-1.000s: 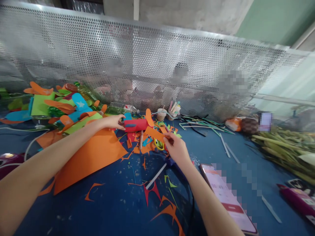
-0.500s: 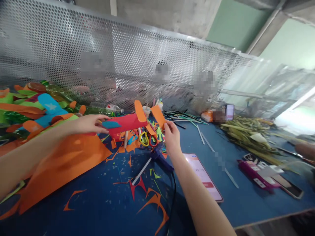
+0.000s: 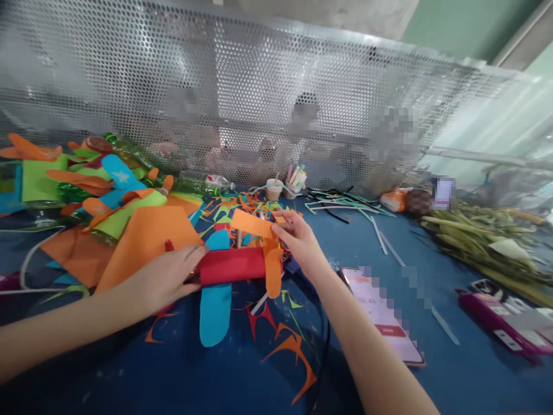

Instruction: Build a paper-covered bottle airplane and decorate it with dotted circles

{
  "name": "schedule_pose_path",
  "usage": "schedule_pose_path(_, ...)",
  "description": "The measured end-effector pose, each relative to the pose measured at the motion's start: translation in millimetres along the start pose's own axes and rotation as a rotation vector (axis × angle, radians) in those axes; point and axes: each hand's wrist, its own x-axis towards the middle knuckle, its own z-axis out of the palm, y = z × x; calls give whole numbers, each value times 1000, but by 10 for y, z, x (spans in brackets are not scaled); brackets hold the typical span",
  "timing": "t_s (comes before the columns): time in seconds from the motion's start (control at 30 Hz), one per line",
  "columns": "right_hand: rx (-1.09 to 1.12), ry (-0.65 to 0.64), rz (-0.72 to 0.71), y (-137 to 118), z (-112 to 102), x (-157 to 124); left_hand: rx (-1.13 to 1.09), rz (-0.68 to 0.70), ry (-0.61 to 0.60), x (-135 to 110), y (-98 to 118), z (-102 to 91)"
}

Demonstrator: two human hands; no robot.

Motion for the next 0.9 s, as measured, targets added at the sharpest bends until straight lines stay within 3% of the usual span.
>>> schedule_pose_path(0.13,-199,-160,-84,-118,173,-154,-159,6,-84,-24,-78,-134)
schedule_pose_path(0.2,-294,-181,-150,-151,256,-221,-240,32,-126,-17,-156,-247)
schedule_pose_path(0.33,-423,-206,-150,-144,375,-314,-409,77,-200,50,-294,-386)
schedule_pose_path(0.47,-594,-124,-208,-68,404,-331,-519,63,-161,129,-343,-340)
schedule_pose_path(0.63,-645,-30,-246,3,422,-316,-521,73,-132,144,-325,-243)
schedule_pose_path(0.9,-817,-42,-398,-66,461,-319,-479,84,-73,85,-234,-246)
